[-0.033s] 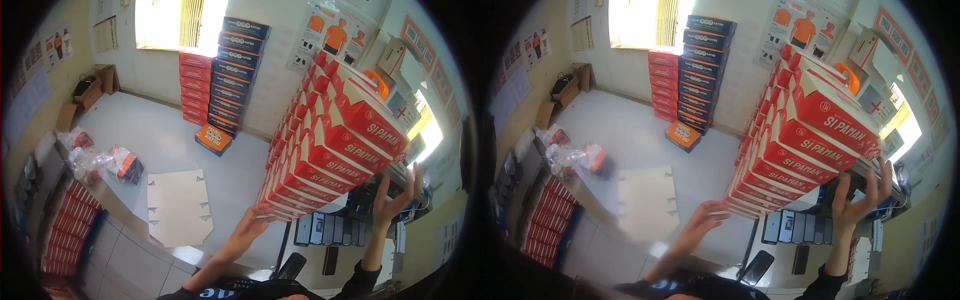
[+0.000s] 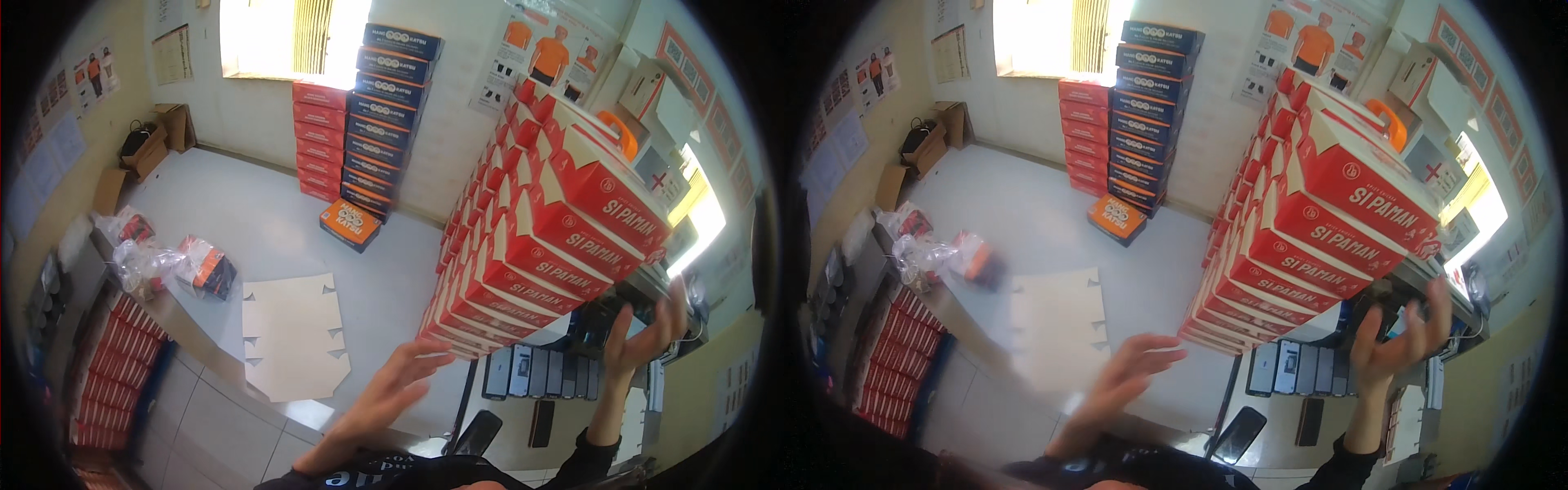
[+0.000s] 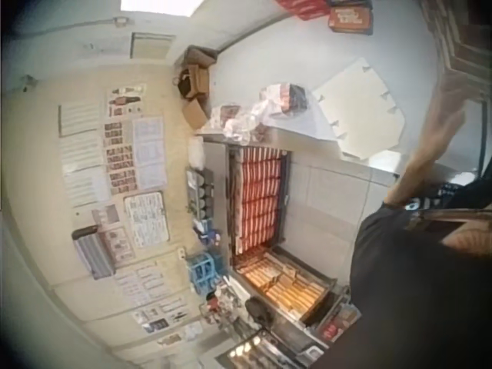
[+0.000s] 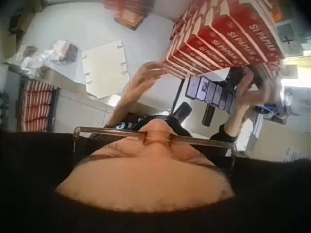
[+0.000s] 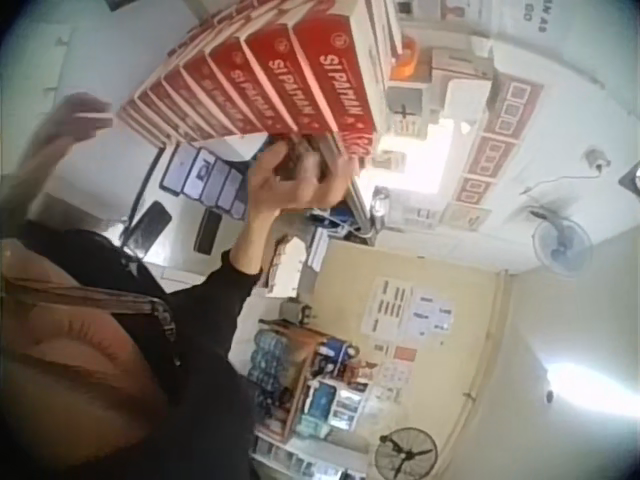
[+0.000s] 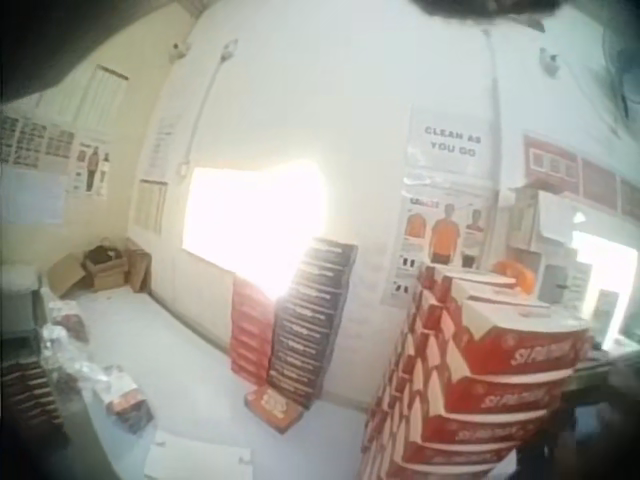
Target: The person folds and assembles cardboard food boxes, stacks them on a counter, and organizes several stacks on a lower shelf by hand.
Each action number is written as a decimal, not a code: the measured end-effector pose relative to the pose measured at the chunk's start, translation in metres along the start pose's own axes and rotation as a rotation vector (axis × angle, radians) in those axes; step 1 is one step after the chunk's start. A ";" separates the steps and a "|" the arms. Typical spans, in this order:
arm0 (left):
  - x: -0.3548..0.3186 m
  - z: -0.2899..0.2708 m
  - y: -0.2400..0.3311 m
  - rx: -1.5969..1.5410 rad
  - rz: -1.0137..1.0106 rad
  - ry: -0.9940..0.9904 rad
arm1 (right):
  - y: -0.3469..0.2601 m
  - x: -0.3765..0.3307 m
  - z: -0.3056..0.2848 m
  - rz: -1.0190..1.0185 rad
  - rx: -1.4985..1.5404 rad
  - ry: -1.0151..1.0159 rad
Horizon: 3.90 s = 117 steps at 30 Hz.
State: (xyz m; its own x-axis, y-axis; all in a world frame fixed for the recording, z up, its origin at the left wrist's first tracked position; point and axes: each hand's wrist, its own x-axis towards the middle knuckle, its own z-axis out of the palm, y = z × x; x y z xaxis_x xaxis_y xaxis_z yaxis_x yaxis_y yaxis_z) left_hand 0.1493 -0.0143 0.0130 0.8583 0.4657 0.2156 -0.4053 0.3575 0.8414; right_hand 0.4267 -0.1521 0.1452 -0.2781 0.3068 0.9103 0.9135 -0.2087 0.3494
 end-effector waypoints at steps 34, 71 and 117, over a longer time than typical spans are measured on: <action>0.272 -0.423 0.159 1.178 0.498 0.516 | -0.235 -0.199 0.575 1.970 1.171 -0.290; 0.354 -0.467 0.154 1.704 0.767 0.630 | -0.232 -0.242 0.601 1.839 1.102 -0.194; -0.233 0.239 -0.350 0.554 -0.943 -1.119 | -0.426 -0.403 -0.547 2.308 -0.518 1.093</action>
State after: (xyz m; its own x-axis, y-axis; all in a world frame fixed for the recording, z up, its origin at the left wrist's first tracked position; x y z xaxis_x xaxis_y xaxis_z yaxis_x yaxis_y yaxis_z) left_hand 0.1660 -0.4412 -0.2133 0.6167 -0.6517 -0.4416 0.3395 -0.2859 0.8961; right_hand -0.0132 -0.6944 -0.2486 0.3292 -0.8061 -0.4917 -0.1424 0.4724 -0.8698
